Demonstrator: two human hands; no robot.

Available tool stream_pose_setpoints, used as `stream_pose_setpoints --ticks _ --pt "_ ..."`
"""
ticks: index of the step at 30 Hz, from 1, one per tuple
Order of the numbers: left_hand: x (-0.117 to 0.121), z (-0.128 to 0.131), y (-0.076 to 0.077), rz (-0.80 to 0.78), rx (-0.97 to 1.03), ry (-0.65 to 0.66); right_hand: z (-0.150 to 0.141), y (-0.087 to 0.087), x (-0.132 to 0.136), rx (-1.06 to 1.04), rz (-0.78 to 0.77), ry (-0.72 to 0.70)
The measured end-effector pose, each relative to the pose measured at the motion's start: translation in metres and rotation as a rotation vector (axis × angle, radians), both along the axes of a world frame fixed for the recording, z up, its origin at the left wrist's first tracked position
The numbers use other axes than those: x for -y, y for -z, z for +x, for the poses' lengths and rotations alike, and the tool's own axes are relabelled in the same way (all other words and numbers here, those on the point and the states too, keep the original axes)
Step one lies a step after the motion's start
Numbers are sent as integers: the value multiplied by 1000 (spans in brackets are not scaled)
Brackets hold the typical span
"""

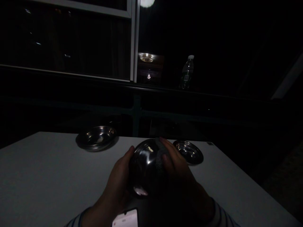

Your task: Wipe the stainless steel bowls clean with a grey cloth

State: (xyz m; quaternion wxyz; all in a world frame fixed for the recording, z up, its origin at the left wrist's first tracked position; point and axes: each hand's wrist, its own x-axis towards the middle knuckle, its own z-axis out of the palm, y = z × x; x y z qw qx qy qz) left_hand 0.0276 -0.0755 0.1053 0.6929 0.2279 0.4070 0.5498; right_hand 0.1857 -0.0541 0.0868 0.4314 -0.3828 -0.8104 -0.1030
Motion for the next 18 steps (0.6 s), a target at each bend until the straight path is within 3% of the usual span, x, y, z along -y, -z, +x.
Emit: stream_pose_setpoints --ticks 2,6,10,12,16,18 --pt "-4 -2 -2 -29 53 -53 -3 4 0 59 57 22" --pt "-12 -11 -2 -29 189 -111 -29 20 11 282 398 -56" --pt "-15 -16 -2 -13 201 -69 -39 23 17 417 346 -77" --pt "-15 -16 -2 -8 179 -86 -27 17 11 360 385 -35" --pt "-16 -15 -2 48 167 -41 2 4 -3 290 196 57" --pt "-18 -16 -3 59 165 -59 4 4 -4 261 215 56"
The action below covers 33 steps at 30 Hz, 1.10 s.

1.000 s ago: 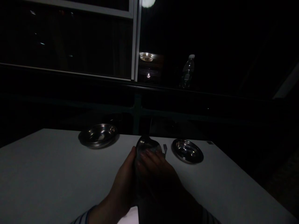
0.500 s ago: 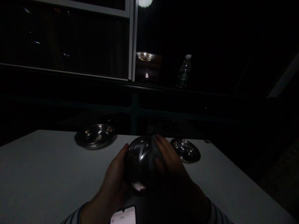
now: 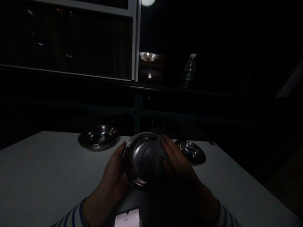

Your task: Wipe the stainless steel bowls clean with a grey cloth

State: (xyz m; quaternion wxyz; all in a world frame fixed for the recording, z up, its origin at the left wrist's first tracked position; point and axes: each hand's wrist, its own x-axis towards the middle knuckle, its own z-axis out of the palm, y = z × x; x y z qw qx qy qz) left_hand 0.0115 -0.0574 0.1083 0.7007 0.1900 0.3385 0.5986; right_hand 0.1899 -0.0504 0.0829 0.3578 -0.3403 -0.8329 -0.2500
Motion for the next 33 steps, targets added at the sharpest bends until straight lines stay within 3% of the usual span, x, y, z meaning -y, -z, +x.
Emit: stream_pose_setpoints --ticks 4,9,15,19,25,29,33 --pt "-2 -2 -1 -15 32 -46 -23 10 12 48 119 -51" --pt "1 3 4 -89 14 86 -44 13 26 123 111 -120" --pt "1 3 3 -32 -25 62 -16 -3 16 62 66 -11" --pt "0 -2 1 48 -48 32 2 -15 16 -110 -25 32" --pt "-3 -4 2 17 -10 35 14 -27 25 -274 -17 72" --pt "-4 -3 1 42 -3 47 8 -23 25 -107 17 51" --pt "-3 -2 0 22 -15 10 -15 -5 22 45 70 20"
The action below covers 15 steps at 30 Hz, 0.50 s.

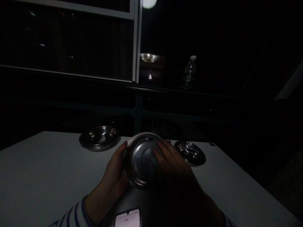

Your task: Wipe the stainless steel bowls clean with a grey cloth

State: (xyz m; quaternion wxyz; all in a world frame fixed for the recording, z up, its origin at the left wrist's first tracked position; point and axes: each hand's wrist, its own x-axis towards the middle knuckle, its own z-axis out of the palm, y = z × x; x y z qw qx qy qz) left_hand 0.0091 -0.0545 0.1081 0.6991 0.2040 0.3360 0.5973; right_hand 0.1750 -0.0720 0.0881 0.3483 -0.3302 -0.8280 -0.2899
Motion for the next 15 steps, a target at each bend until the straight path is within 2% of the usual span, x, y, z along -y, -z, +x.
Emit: stream_pose_setpoints --ticks 3,6,11,15 --pt "2 2 1 -64 12 48 -20 14 2 61 113 -93" --pt "4 4 3 -114 6 134 -31 19 6 109 104 -124" --pt "5 7 3 -93 3 52 -12 10 -5 86 151 -109" --pt "6 8 1 -94 -36 35 2 3 -12 -10 -9 50"
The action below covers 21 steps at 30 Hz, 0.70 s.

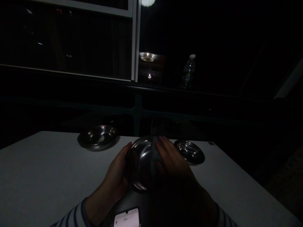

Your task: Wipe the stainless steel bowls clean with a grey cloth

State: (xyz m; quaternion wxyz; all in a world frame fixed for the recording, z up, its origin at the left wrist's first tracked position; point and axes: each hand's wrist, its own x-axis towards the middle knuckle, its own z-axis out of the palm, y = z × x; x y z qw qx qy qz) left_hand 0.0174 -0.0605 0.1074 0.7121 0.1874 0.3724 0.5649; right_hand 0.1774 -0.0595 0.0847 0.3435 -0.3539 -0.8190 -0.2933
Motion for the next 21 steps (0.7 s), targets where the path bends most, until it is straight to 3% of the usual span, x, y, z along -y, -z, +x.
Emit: stream_pose_setpoints --ticks 4,6,9,12,15,21 --pt "2 1 2 -43 -58 -6 -20 10 9 -3 103 -83" --pt "3 0 3 -59 -81 19 -33 16 15 100 107 -166" --pt "5 1 7 -48 -142 46 -38 15 17 82 75 -165" --pt "7 3 10 27 -192 87 -21 7 9 -69 20 -134" --pt "6 4 8 72 -209 87 2 0 0 -177 -129 -82" --pt "-7 -10 -1 40 -18 7 30 -14 -2 -348 -270 80"
